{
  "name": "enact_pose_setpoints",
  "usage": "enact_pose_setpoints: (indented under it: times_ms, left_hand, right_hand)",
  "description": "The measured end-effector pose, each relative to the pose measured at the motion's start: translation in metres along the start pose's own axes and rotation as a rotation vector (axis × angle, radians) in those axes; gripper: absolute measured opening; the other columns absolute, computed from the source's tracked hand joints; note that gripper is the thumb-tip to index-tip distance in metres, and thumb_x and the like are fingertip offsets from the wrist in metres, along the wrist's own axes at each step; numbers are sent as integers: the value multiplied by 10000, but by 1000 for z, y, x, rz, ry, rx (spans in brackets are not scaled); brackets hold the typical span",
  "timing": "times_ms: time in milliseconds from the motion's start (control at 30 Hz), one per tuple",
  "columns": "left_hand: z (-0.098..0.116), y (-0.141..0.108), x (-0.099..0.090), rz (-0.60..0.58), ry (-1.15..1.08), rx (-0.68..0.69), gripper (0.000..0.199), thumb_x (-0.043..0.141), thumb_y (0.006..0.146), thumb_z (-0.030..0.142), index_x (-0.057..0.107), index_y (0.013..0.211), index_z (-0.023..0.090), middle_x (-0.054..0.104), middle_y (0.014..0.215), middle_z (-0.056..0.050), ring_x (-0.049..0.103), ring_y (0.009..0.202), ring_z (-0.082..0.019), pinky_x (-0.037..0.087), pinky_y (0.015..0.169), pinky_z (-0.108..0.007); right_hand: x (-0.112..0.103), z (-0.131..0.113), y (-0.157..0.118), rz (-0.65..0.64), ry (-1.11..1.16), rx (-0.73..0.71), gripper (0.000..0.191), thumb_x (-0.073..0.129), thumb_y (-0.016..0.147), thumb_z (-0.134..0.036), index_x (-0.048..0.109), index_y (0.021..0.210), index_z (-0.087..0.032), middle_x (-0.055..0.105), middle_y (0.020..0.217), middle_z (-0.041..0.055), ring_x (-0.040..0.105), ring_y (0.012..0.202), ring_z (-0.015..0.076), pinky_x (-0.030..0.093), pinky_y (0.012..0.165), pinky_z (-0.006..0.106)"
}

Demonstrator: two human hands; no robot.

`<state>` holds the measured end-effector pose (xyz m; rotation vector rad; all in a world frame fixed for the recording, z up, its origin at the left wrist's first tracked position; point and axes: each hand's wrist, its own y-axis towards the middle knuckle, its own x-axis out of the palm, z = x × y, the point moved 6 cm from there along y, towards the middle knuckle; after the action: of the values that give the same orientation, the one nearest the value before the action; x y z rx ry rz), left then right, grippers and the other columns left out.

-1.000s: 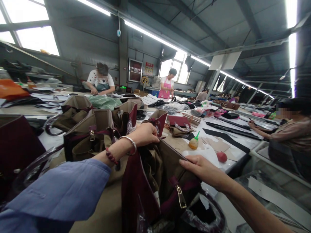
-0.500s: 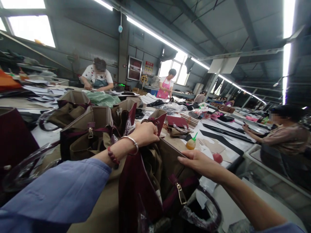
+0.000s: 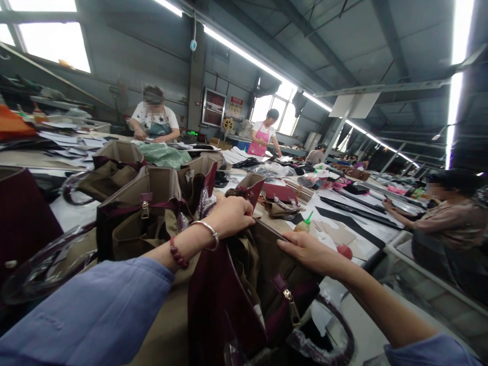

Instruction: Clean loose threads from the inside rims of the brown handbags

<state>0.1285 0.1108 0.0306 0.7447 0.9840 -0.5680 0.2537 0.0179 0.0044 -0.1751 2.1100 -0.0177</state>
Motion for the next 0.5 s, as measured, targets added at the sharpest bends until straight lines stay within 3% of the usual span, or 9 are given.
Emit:
enact_pose_setpoints:
  times_ms: [500]
  left_hand:
    - [6,3,5,34,45,-8,191,461,678,308,567,576,185,598,597,-10,551,660,-209,276,751,-414]
  right_hand:
    - [1,6,-2,-7,31,-43,251,356,840,-324,495,709,-162,507,698,-2,463,660,131,362,620,227]
